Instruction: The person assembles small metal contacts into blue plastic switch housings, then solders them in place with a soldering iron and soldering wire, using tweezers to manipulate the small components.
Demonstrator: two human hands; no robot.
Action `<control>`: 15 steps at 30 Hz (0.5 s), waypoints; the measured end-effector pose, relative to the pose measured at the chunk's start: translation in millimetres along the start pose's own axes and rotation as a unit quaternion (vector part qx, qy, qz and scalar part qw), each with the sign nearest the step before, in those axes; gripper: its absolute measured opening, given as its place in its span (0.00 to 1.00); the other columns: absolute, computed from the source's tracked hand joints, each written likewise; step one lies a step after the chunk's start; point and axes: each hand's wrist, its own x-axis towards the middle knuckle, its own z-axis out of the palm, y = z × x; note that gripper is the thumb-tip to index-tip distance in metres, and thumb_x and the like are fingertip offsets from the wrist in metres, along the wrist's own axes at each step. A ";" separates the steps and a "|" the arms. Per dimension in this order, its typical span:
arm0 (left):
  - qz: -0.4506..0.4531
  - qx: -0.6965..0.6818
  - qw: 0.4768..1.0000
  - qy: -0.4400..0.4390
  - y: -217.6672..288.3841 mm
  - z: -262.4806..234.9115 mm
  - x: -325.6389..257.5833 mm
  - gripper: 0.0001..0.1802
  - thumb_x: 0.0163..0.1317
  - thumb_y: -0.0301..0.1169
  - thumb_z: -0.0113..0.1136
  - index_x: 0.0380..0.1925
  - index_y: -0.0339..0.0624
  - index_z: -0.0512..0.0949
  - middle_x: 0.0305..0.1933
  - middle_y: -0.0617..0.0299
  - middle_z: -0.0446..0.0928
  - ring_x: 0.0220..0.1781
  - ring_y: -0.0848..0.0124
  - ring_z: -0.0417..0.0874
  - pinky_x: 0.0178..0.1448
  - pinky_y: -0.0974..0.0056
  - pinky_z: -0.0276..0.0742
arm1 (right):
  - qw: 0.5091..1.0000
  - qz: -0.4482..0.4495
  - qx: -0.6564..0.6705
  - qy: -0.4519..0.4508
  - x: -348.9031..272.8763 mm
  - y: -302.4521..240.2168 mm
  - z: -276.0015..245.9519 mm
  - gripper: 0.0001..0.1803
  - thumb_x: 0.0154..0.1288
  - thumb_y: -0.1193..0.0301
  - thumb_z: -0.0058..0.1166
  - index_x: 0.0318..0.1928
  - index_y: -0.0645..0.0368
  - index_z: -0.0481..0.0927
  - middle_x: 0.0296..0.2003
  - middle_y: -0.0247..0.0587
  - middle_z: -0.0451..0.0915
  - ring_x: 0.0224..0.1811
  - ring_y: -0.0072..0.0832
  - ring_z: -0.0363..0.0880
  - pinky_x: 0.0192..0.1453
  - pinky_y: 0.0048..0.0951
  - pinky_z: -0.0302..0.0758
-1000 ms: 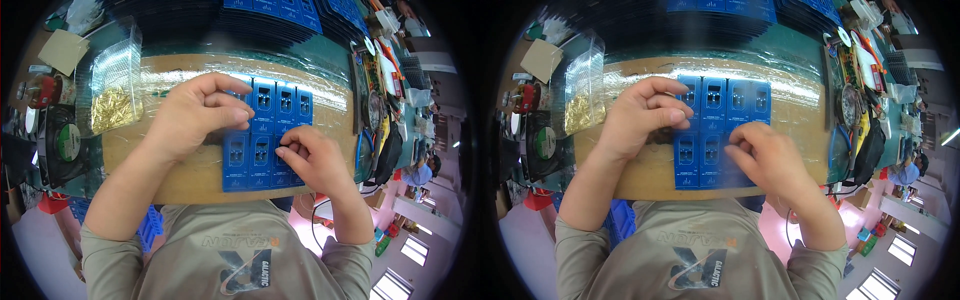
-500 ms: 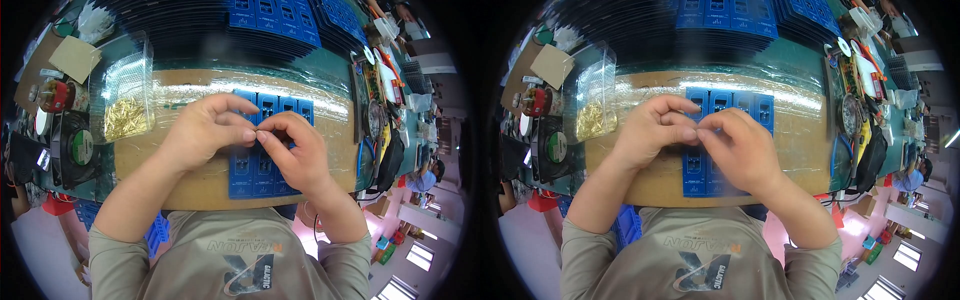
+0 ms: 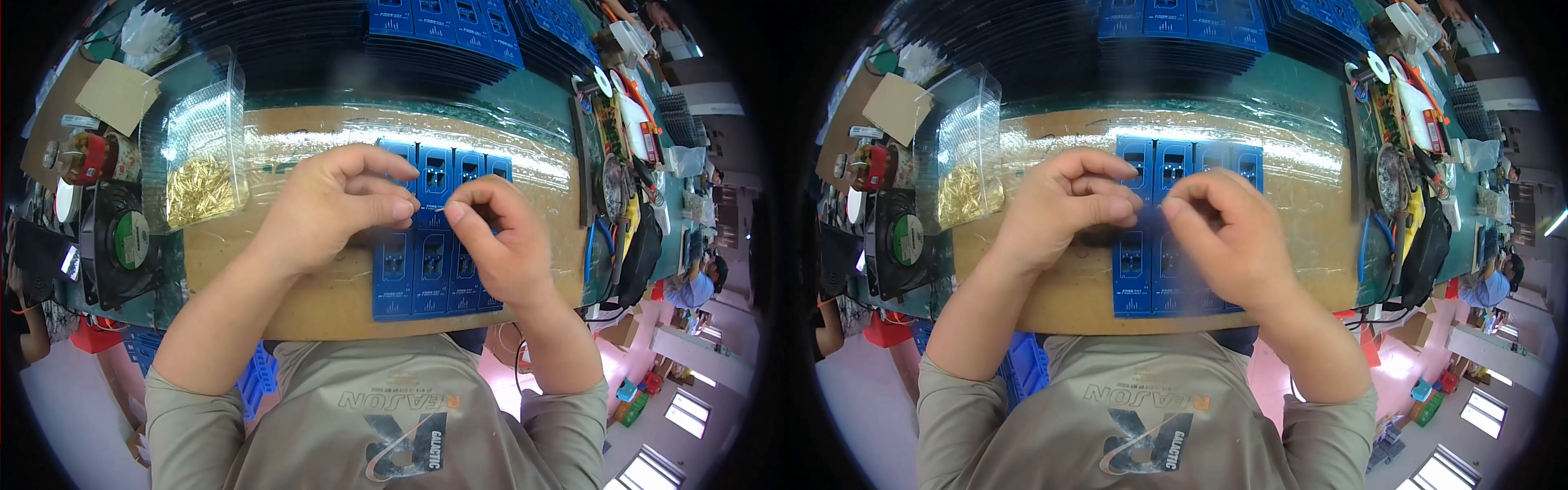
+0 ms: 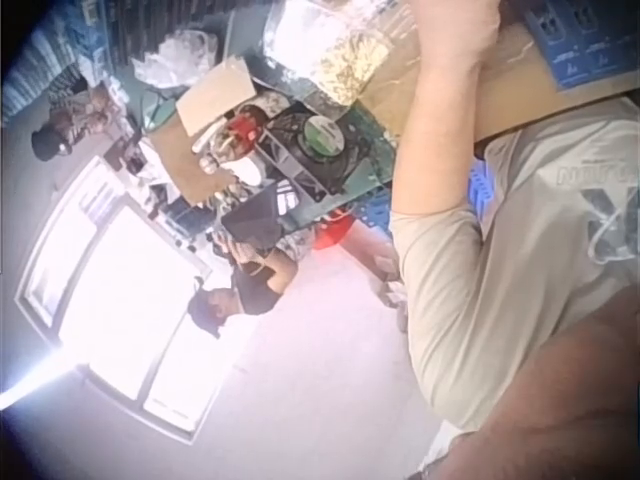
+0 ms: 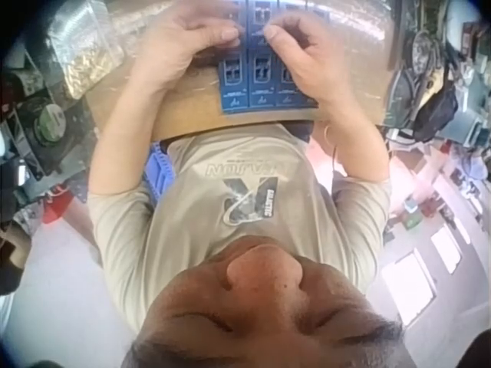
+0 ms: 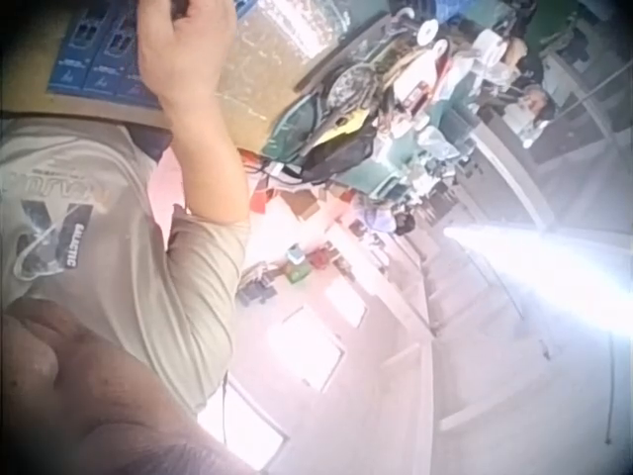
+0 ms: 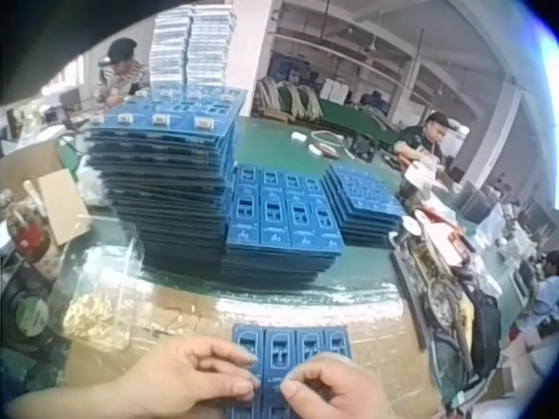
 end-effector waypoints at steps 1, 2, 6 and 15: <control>-0.002 -0.001 1.000 0.009 0.8 0.2 -0.2 0.17 0.60 0.19 0.68 0.49 0.31 0.79 0.40 0.52 0.86 0.40 0.67 0.88 0.48 0.64 0.86 | 1.000 0.002 0.000 -0.001 -2.7 0.4 -6.1 0.05 0.66 0.73 0.62 0.38 0.60 0.82 0.33 0.38 0.78 0.33 0.28 0.78 0.37 0.27 0.74; -0.004 -0.002 1.000 0.010 0.6 -0.6 -0.3 0.17 0.60 0.19 0.68 0.49 0.31 0.79 0.40 0.52 0.86 0.40 0.67 0.88 0.48 0.64 0.86 | 0.998 0.004 -0.051 -0.019 -6.5 -1.2 -12.5 0.05 0.66 0.73 0.62 0.38 0.60 0.83 0.32 0.38 0.78 0.33 0.27 0.78 0.37 0.27 0.74; 0.013 0.028 1.000 0.001 -1.4 -1.9 0.8 0.14 0.60 0.20 0.68 0.47 0.32 0.80 0.41 0.51 0.86 0.40 0.66 0.88 0.47 0.64 0.87 | 0.985 -0.011 -0.154 -0.081 -24.0 8.7 -37.0 0.04 0.64 0.73 0.62 0.38 0.59 0.84 0.31 0.38 0.78 0.30 0.29 0.79 0.35 0.27 0.75; 0.024 0.010 1.000 0.003 -7.0 -3.9 2.6 0.10 0.60 0.19 0.68 0.41 0.35 0.79 0.39 0.51 0.85 0.39 0.66 0.88 0.46 0.65 0.87 | 0.977 0.009 -0.194 -0.084 -36.4 16.9 -36.2 0.04 0.63 0.72 0.62 0.37 0.57 0.84 0.34 0.41 0.80 0.32 0.36 0.83 0.37 0.33 0.78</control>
